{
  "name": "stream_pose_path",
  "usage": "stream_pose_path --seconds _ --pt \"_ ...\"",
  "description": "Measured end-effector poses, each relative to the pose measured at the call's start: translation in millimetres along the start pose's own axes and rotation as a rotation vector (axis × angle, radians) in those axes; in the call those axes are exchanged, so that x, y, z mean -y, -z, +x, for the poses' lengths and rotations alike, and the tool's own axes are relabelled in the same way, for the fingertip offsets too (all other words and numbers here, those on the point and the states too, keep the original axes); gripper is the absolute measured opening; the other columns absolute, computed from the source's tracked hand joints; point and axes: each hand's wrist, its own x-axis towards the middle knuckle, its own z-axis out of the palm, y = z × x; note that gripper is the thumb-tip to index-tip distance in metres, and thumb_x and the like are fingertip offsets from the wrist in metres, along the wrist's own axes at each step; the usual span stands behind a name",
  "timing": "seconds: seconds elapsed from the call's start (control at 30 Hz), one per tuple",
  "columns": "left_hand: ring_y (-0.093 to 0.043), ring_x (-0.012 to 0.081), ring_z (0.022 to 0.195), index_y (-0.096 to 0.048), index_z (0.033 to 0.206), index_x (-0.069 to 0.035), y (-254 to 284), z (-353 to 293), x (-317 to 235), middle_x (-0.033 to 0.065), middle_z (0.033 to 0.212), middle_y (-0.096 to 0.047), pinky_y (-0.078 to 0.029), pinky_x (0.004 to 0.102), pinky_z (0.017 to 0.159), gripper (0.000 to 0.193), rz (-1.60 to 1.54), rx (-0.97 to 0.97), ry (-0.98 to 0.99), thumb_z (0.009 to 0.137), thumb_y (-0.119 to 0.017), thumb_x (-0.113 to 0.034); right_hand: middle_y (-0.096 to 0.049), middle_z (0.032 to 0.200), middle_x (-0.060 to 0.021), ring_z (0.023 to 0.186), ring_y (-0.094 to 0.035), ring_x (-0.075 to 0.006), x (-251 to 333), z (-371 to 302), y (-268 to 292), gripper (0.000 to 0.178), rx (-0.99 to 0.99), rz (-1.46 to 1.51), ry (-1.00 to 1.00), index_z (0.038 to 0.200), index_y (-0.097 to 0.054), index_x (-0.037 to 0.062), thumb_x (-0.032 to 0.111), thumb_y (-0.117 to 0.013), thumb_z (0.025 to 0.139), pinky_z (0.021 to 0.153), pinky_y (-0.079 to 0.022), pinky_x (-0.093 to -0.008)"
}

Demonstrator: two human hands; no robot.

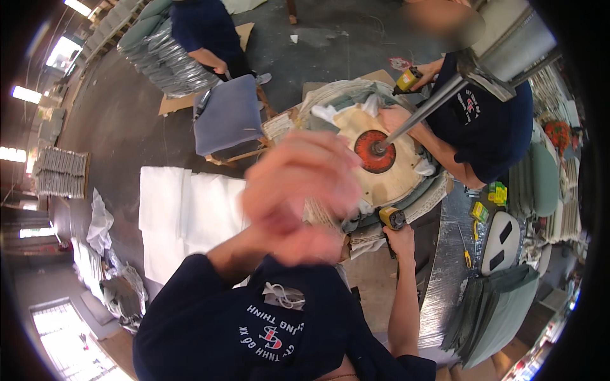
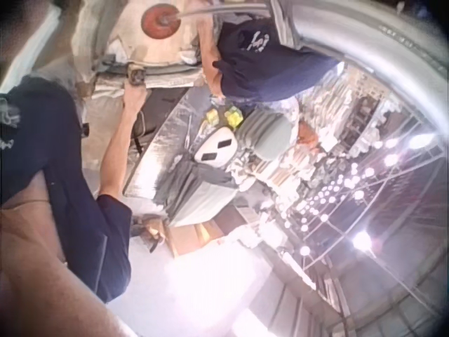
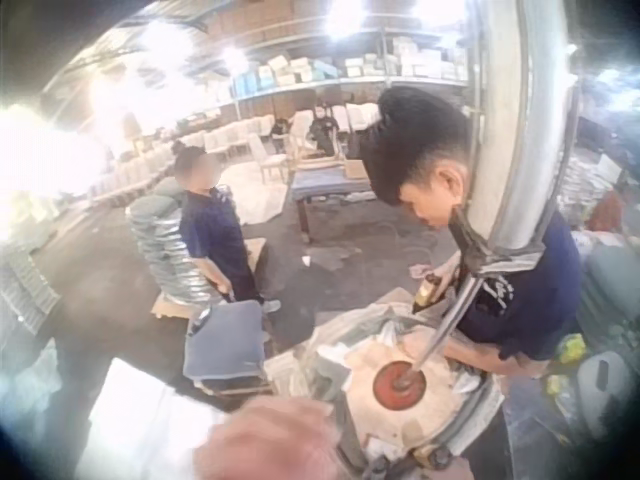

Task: The person uses a pneumatic staple gun to attach green fabric to the underside of a cushion base, working alongside a coworker. They repeatedly staple the fabric edges, flip the cushion, and place white foam padding on top before continuing to staple the fabric around the perimeter.

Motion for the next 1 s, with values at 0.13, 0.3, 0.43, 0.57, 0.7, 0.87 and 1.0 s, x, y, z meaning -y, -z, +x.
stream_pose_path --seconds 0.13,0.3,0.43,0.57,0.7,0.87,1.0 --pt "-0.064 0.0322 0.104 -0.071 0.104 -0.005 6.8 40.3 -44.5 0.0155 0.103 -0.066 -0.05 0.0474 0.096 0.019 -0.138 -0.008 -0.458 0.088 -0.066 -0.015 -0.069 0.093 -0.036 0.101 -0.067 -0.0493 -4.0 -9.2 9.8 0.051 -0.091 -0.021 0.02 0.094 -0.071 -0.0119 0.034 -0.078 0.072 0.083 -0.055 -0.0517" --pt "-0.064 0.031 0.101 -0.071 0.103 -0.004 1.3 64.7 -70.5 0.0145 0.099 -0.068 -0.051 0.046 0.094 0.019 -0.149 0.072 -0.623 0.088 -0.067 -0.015 -0.069 0.095 -0.0364 0.102 -0.067 -0.049 7.4 -12.5 7.4 0.053 -0.131 -0.045 0.039 0.094 -0.072 -0.0121 0.035 -0.078 0.071 0.085 -0.056 -0.0515" --pt "-0.065 0.03 0.099 -0.071 0.102 -0.003 28.1 69.8 -54.7 0.0137 0.096 -0.068 -0.051 0.0449 0.091 0.019 -0.185 0.068 -0.637 0.088 -0.067 -0.016 -0.071 0.081 -0.0311 0.088 -0.072 -0.0457 11.6 -14.3 2.4 0.049 -0.179 0.007 -0.024 0.088 -0.072 -0.0124 0.034 -0.077 0.073 0.081 -0.056 -0.05" --pt "-0.066 0.029 0.096 -0.072 0.101 -0.003 64.9 84.4 -42.2 0.0129 0.093 -0.069 -0.052 0.0437 0.089 0.019 -0.256 0.063 -0.666 0.088 -0.068 -0.016 -0.065 0.059 -0.016 0.055 -0.068 -0.0274 11.5 -27.0 14.2 0.039 -0.238 0.194 -0.165 0.075 -0.069 -0.0097 0.029 -0.077 0.075 0.056 -0.053 -0.0418" --pt "-0.066 0.028 0.094 -0.072 0.101 -0.002 90.2 98.7 -19.8 0.0121 0.09 -0.07 -0.052 0.0425 0.087 0.02 -0.222 0.1 -0.521 0.088 -0.068 -0.017 -0.07 0.07 -0.0181 0.067 -0.07 -0.028 9.2 -8.5 -8.6 0.042 -0.297 0.25 -0.149 0.084 -0.07 -0.0089 0.032 -0.079 0.079 0.063 -0.052 -0.0435" --pt "-0.066 0.0263 0.097 -0.072 0.11 -0.001 47.5 2.0 117.6 0.0114 0.098 -0.072 -0.051 0.0366 0.09 0.024 -0.253 0.311 0.345 0.09 -0.069 -0.012 -0.072 0.073 -0.0162 0.068 -0.069 -0.0308 25.9 -102.2 -46.2 0.041 -0.539 0.418 -0.289 0.093 -0.071 -0.0059 0.033 -0.08 0.085 0.067 -0.052 -0.0426" --pt "-0.052 0.0385 0.127 -0.066 0.124 -0.004 -22.2 -176.3 198.4 0.019 0.133 -0.057 -0.042 0.0488 0.107 0.046 0.017 1.122 0.392 0.089 -0.076 -0.032 -0.068 0.105 -0.0187 0.096 -0.067 -0.031 7.4 -166.8 -139.2 0.042 -0.72 0.559 -0.283 0.111 -0.069 -0.0032 0.017 -0.085 0.077 0.085 -0.053 -0.0394"
